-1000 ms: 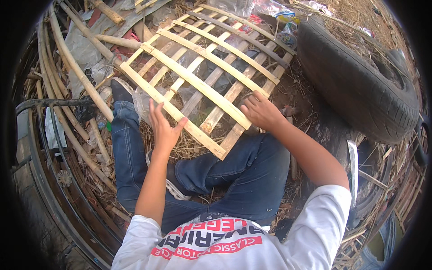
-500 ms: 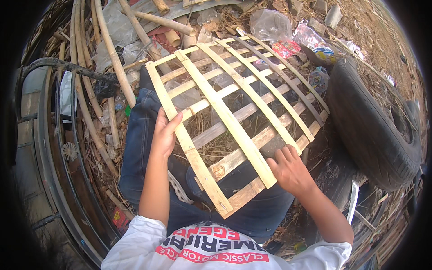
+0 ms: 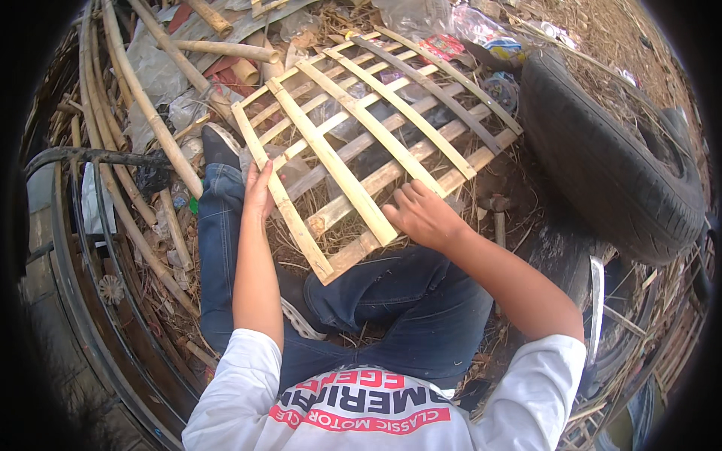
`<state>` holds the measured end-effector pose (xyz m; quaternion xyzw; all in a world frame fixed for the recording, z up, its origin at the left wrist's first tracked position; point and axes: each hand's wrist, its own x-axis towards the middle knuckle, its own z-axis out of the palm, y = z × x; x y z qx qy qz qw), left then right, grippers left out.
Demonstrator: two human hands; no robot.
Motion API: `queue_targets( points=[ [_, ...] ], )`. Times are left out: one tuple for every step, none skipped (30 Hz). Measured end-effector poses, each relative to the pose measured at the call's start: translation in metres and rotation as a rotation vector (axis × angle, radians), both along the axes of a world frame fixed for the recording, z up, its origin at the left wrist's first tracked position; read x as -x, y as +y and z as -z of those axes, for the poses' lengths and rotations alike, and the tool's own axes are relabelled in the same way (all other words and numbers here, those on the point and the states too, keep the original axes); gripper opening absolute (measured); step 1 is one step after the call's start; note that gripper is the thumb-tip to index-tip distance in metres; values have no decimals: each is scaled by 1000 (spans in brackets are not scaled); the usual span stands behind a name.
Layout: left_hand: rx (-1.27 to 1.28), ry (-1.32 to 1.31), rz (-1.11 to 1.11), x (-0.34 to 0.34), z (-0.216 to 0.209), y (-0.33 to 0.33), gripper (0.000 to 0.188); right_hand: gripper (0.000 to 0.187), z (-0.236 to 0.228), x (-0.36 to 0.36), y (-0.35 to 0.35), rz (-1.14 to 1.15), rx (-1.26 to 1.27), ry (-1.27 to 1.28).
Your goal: The person sits on the ground and uses a hammer to drive a nail into a wooden joint on a bamboo grid frame.
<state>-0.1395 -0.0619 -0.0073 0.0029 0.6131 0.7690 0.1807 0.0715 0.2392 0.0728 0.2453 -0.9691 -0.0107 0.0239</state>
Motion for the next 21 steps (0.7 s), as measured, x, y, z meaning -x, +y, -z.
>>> queue_targets(
  points=[
    [58,-21,15,4,-1,-1,30,3,6,3,1,-26,-55,-13],
    [289,25,87,6,-8,-1,34,9,17,0,5,-20,-57,-13],
    [528,82,149,9,-17,-8,39,7,20,1,7,-33,-41,-17],
    [695,150,213,12,-21,-14,51,5,22,-1,11,-36,-47,-16],
    [971,360,165,2,-31,-2,53,3,26,-6,17,-37,-57,-20],
    [1233,584,113,-13,-49,18,56,4,36,-14,26,-27,-23,-51],
    [1484,819,42,-24,-61,35,58,4,43,-23,32,-32,14,-85],
    [1335,948,54,-27,-67,44,60,4,48,-25,37,-47,50,-104],
    [1237,1157,152,-34,-80,55,48,5,47,-24,37,-67,92,-126],
    [1188,1010,385,-39,-91,68,45,6,44,-26,38,-53,182,-151],
    [1140,855,606,-41,-100,72,45,6,36,-23,33,-49,203,-139],
    [1192,873,677,-42,-98,68,47,6,29,-21,29,-43,224,-127],
    [1242,891,751,-44,-92,62,49,7,20,-21,24,-36,244,-116],
    [1277,924,832,-45,-90,63,52,8,6,-20,20,-22,216,-151],
    [1179,811,820,-43,-95,58,56,10,2,-22,15,-32,238,-161],
    [1221,794,871,-38,-103,55,56,10,-2,-22,12,-40,254,-158],
    [1269,773,914,-32,-111,46,56,11,-7,-19,5,-57,272,-153],
    [1197,835,846,-29,-105,34,56,10,-10,-16,-3,-71,303,-122],
    [1164,756,814,-24,-100,24,56,12,-11,-15,-9,-52,283,-174],
    [1118,799,771,-21,-96,14,55,12,-17,-14,-17,-40,272,-162],
    [1076,842,729,-19,-97,10,54,12,-24,-14,-23,-29,266,-149]
  ],
)
